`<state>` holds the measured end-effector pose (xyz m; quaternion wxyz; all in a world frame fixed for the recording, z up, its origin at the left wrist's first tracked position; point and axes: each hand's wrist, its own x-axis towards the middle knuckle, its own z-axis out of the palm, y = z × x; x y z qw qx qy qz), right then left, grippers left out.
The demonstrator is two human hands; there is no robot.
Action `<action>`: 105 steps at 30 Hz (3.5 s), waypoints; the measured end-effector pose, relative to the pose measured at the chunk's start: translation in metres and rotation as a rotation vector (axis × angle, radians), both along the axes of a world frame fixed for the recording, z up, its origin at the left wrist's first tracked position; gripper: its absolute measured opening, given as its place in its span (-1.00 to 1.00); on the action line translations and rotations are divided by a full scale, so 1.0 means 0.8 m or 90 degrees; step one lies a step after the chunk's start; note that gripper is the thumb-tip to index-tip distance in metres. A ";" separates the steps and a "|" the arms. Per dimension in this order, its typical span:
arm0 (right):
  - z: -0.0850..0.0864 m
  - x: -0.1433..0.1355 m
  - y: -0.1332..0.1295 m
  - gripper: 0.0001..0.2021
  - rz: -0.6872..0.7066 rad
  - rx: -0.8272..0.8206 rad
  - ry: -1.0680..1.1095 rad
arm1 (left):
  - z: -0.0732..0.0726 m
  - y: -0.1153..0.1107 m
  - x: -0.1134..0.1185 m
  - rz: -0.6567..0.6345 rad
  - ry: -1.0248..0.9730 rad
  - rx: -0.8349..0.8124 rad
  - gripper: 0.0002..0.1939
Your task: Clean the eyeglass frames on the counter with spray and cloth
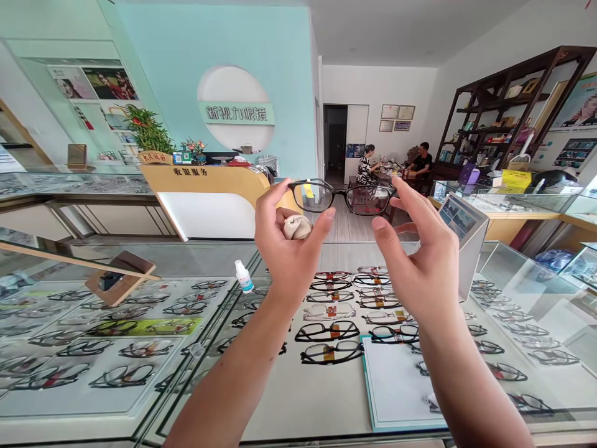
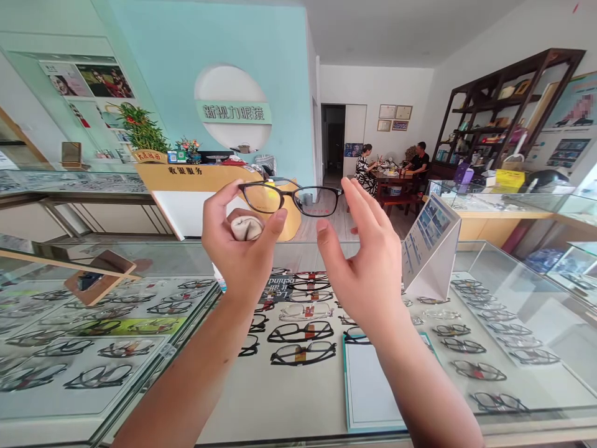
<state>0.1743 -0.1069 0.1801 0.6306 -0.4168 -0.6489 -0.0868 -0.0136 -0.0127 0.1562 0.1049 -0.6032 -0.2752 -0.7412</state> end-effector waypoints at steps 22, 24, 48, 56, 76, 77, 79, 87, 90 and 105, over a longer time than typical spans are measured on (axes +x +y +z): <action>0.003 -0.002 0.007 -0.60 0.042 0.038 0.139 | 0.004 -0.007 0.000 -0.025 0.047 0.010 -0.22; 0.005 -0.002 0.005 -0.61 0.059 0.047 0.146 | 0.004 -0.007 0.001 -0.035 0.044 0.006 -0.24; 0.015 0.029 0.031 -0.87 0.144 -0.068 0.012 | 0.016 -0.020 -0.007 -0.012 0.181 -0.081 -0.29; 0.010 0.024 0.036 -0.87 0.155 -0.099 -0.008 | 0.018 -0.026 -0.005 -0.028 0.215 -0.099 -0.31; 0.010 0.027 0.043 -0.85 0.236 -0.138 -0.001 | 0.019 -0.026 -0.001 -0.151 0.162 -0.143 -0.32; 0.009 0.027 0.044 -0.86 0.245 -0.145 0.006 | 0.019 -0.027 -0.001 -0.170 0.153 -0.148 -0.31; 0.007 0.026 0.045 -0.87 0.261 -0.160 0.025 | 0.020 -0.027 0.000 -0.205 0.138 -0.163 -0.29; 0.008 0.024 0.042 -0.88 0.334 -0.230 0.069 | 0.021 -0.026 -0.002 -0.275 0.126 -0.187 -0.26; 0.009 0.024 0.041 -0.86 0.353 -0.237 0.054 | 0.020 -0.026 -0.002 -0.293 0.129 -0.194 -0.26; 0.004 0.035 0.048 -0.85 0.383 -0.219 -0.030 | 0.022 -0.023 -0.009 -0.315 0.157 -0.209 -0.24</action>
